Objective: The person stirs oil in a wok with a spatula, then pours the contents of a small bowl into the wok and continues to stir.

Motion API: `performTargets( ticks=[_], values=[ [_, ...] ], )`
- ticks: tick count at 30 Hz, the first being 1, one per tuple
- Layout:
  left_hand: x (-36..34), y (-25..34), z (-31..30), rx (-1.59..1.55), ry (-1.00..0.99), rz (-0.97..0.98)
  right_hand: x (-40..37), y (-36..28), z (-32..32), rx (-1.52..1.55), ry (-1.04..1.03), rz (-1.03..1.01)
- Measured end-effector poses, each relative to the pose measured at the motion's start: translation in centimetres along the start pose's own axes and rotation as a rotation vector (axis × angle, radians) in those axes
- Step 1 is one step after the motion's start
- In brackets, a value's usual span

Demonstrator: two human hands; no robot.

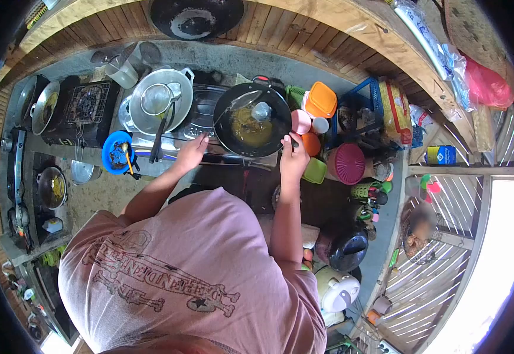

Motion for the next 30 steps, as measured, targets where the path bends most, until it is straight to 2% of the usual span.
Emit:
performTargets(
  ticks=[3,5,10,12,15,18,25,27,30],
  values=[
    [0.1,-0.4,-0.9,-0.023,-0.019,-0.018,-0.6,-1.8,-1.7,-0.061,0.036,-0.05],
    [0.2,-0.6,-1.4,-0.038,0.048,0.029,-0.6,-1.1,-2.6,-0.158,0.026,-0.018],
    [0.5,-0.8,-2.0,-0.024,0.056,0.007,-1.3,-0.6,-4.2,-0.172,0.034,0.055],
    [0.5,-0.7,-2.1,-0.018,0.053,0.006,-1.5,-1.7,-4.7,-0.303,0.031,-0.041],
    [0.5,-0.8,-2.2,-0.013,0.01,-0.023,-1.6,-0.2,-5.2,-0.263,0.058,0.033],
    [0.3,-0.9,-2.5,0.011,0.053,0.011,-1.7,0.1,-5.2,-0.268,0.047,0.062],
    [0.1,-1.1,-2.5,0.007,0.049,0.002,-0.9,1.1,-3.9,-0.264,0.025,0.06],
    [0.3,-1.1,-2.6,0.007,0.07,0.015,-0.1,0.4,-3.1,-0.348,-0.002,-0.012],
    [0.4,-0.9,-2.6,-0.008,0.074,0.009,0.8,-1.0,-1.6,-0.291,-0.015,-0.106]
  ],
)
Point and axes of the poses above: each hand's wrist, its own x-axis towards the middle knuckle, its own z-axis out of the palm, y = z × x, the point moved 8 cm from there along x, towards the middle knuckle, and after that the axes turned 5 degrees about -x, right-handed, at the moved point
